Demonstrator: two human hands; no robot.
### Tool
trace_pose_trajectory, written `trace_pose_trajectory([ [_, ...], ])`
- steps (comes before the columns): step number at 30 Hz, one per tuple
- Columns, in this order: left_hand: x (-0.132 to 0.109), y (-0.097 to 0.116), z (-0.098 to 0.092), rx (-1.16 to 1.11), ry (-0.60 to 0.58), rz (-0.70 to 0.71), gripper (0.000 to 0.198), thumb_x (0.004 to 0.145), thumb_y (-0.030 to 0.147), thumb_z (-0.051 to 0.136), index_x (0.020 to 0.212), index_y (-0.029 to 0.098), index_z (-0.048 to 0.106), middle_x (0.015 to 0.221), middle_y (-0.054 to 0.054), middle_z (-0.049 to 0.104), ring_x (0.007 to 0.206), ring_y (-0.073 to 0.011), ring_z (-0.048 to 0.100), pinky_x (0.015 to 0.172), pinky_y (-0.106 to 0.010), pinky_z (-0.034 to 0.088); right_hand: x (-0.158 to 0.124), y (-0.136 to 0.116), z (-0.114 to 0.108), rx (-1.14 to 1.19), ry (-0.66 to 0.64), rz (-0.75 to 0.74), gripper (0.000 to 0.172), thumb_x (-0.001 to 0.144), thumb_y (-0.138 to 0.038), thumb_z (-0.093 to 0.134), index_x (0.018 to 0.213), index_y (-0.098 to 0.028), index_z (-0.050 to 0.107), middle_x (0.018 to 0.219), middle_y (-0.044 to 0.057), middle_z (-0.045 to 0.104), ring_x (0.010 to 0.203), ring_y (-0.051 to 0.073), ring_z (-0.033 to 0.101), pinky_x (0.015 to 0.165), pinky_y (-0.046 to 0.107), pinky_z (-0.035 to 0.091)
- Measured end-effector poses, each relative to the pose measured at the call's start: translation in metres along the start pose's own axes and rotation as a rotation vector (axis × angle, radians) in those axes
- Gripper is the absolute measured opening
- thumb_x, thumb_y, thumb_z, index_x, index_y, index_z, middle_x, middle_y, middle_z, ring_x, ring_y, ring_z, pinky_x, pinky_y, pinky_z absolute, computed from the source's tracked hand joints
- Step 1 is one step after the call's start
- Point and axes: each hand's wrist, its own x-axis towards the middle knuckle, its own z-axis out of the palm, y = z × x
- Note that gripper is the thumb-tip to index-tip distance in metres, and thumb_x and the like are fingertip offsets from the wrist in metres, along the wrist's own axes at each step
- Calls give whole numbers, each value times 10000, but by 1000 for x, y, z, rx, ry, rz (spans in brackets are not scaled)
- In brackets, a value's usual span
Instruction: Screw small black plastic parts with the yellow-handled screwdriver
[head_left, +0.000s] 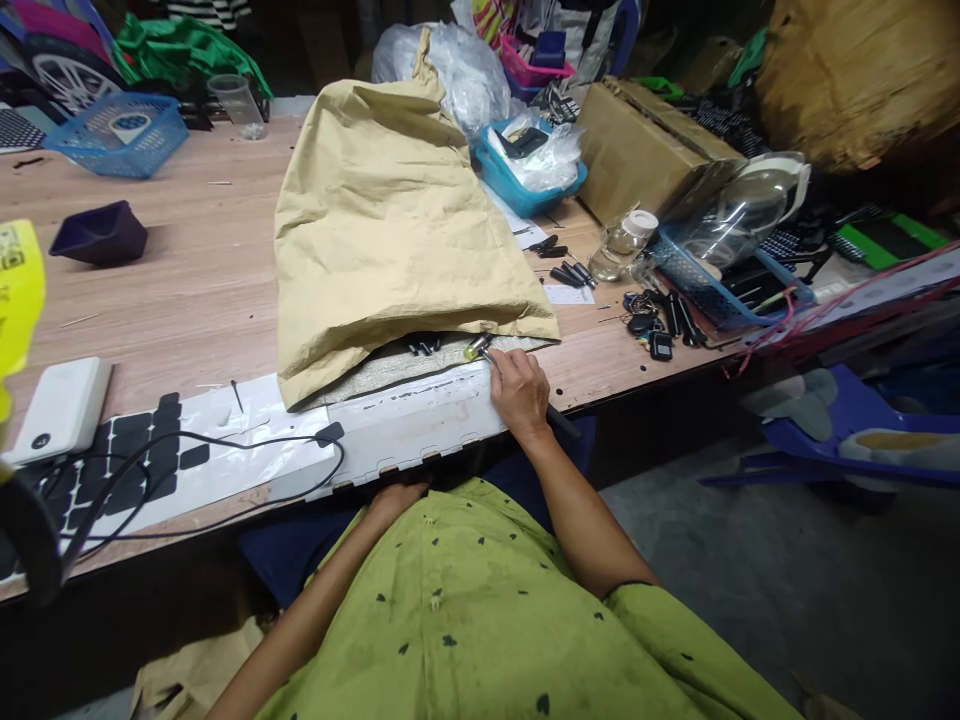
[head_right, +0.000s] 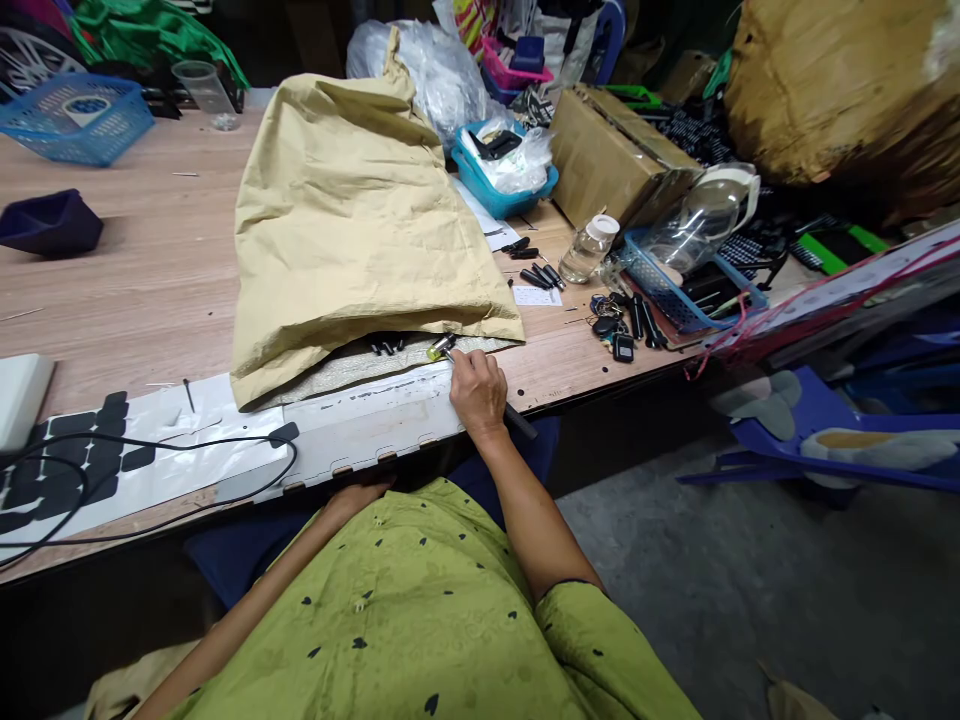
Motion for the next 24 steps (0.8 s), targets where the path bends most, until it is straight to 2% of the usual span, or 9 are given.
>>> trace_pose_trajectory([
  [3,-13,20,-10,-29,-110,4,306,836,470,603,919,236,782,858,-59,791,857,-292,734,712,-334,529,0,0,1,-5,16,-7,299,1001,-197,475,1186,-228,708,976,97,639,905,235,506,758,334,376],
  [6,-31,53,-32,-98,-200,115,350,866,477,557,962,218,773,874,-32,781,824,-230,700,716,-294,510,-1,-1,1,-6,16,-3,301,999,-191,477,1182,-230,712,972,97,638,899,238,502,756,336,371],
  [10,-30,95,-75,-190,-166,262,428,912,520,479,894,184,743,807,-35,742,747,-194,647,676,-277,485,-1,0,1,-3,10,-2,298,989,-180,492,1183,-228,713,974,95,633,906,238,507,755,335,372],
  [12,-11,108,-95,-161,-53,224,400,923,474,466,858,178,728,769,-36,727,725,-198,647,673,-286,486,-1,0,1,2,10,-8,296,985,-175,497,1182,-227,712,965,94,632,903,237,508,754,334,374],
  [14,16,117,-110,-70,172,116,325,917,390,486,940,179,732,812,-49,743,761,-222,669,682,-304,488,-1,-1,1,2,15,-13,294,983,-172,498,1177,-228,711,955,93,633,901,237,510,753,334,376],
  [16,44,121,-118,73,383,-4,305,922,332,484,984,169,734,874,-90,761,844,-262,690,732,-335,501,-1,-1,1,-5,22,-16,292,982,-172,500,1174,-229,712,949,90,634,895,236,513,748,333,376],
  [18,65,124,-122,189,519,-111,313,925,341,493,978,150,735,954,-151,767,927,-315,700,775,-378,517,-1,-2,1,-15,29,-18,293,982,-174,501,1177,-230,713,945,89,633,890,235,515,739,331,375],
  [21,82,129,-124,277,624,-218,336,908,397,528,951,141,741,1013,-210,758,985,-375,700,814,-436,533,-2,-2,1,-14,28,-21,298,982,-179,499,1183,-234,711,945,91,628,887,236,515,730,331,377],
  [24,88,134,-126,288,630,-268,328,869,408,576,933,137,748,1039,-224,752,995,-393,703,817,-453,540,-3,-1,2,-6,18,-23,300,979,-176,494,1177,-236,711,952,93,626,891,238,514,737,334,385],
])
